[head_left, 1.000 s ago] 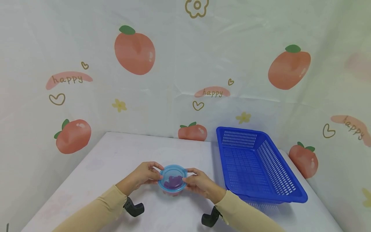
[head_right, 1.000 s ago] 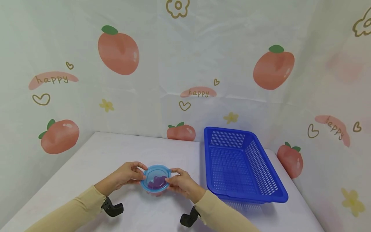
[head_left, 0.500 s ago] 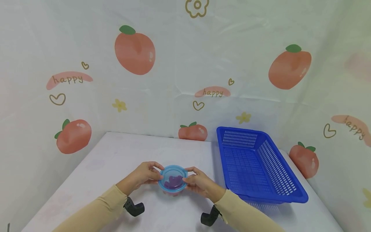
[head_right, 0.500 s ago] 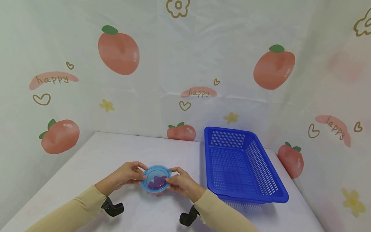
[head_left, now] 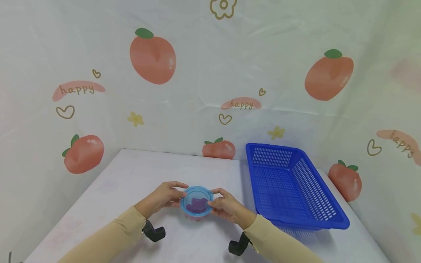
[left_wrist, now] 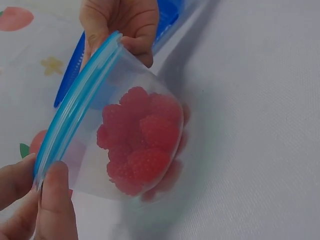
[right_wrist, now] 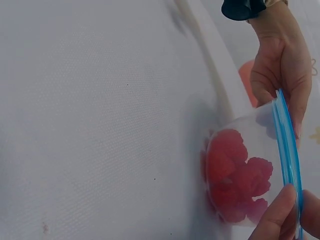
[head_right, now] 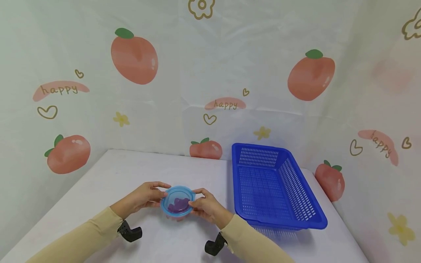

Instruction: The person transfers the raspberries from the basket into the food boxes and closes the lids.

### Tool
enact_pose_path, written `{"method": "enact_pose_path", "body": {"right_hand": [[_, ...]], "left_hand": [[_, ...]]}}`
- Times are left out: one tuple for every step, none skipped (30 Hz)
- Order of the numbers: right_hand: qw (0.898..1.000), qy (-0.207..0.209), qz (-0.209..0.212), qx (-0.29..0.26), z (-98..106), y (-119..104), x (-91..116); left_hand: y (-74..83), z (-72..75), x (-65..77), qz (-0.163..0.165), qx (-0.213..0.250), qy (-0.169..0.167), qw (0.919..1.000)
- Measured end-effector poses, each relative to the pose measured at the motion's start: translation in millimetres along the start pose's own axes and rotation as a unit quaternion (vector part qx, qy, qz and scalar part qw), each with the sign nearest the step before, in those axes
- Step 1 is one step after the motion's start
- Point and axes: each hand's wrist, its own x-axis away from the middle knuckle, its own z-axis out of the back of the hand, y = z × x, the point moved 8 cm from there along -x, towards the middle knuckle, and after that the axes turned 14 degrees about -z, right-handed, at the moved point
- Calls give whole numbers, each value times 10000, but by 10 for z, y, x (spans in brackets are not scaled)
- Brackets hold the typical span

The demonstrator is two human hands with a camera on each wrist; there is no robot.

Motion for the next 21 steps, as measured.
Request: {"method": "enact_pose_path", "body": {"right_hand": [[10000, 7, 7, 1, -5, -5, -1], [10000, 13, 17, 13, -11, -8, 2], [10000, 15, 24, 23, -18, -12, 2], [10000, 16, 37, 28, -23, -16, 2], [10000, 16, 46, 32, -29, -19, 3], [10000, 17, 55, 42, -33, -22, 4], [10000, 22, 61, 50, -35, -26, 6], [9999, 23, 76, 61, -37, -30, 8], [10000, 21, 77, 56, -39, -33, 8], [10000, 16, 80, 53, -41, -35, 10], [10000, 5, 81, 53, -45, -37, 13], [9999, -13, 90, 51, -49, -38, 16], [9999, -31, 97, 44, -53, -38, 18], [9999, -43, 101, 36, -56, -38, 19], [9999, -48, 100, 29, -58, -36, 20], [9999, -46, 110, 36, -59, -36, 23], [9999, -40, 119, 40, -58, -35, 24], [9999, -31, 124, 46, -58, -36, 26], [9999, -16, 122, 54, -57, -37, 26], [9999, -13, 135, 71, -58, -37, 26], [9999, -18, 136, 87, -61, -37, 23]], "left_hand": [[-7, 4, -2, 19, 24, -4, 10000], [-15, 7, -5, 34, 41, -36, 10000], [-26, 11, -7, 66, 74, -49, 9999], [-40, 16, -11, 107, 102, -53, 9999], [-56, 21, -14, 160, 150, -45, 9997], [-79, 23, -22, 219, 216, -64, 9995], [-98, 23, -30, 271, 299, -88, 9991], [-119, 23, -39, 328, 404, -102, 9986], [-141, 25, -50, 387, 515, -89, 9979], [-157, 23, -58, 437, 626, -105, 9970], [-170, 20, -65, 476, 719, -130, 9962], [-179, 19, -72, 502, 791, -139, 9955], [-182, 20, -75, 512, 821, -144, 9952], [-182, 21, -75, 519, 826, -128, 9951], [-177, 19, -73, 503, 781, -144, 9956], [-166, 14, -66, 467, 720, -175, 9962], [-156, 12, -61, 416, 658, -206, 9968], [-141, 7, -52, 344, 619, -255, 9972], [-125, -2, -42, 250, 604, -349, 9973], [-109, -10, -29, 154, 620, -449, 9969], [-96, -16, -17, 60, 671, -568, 9961]]}}
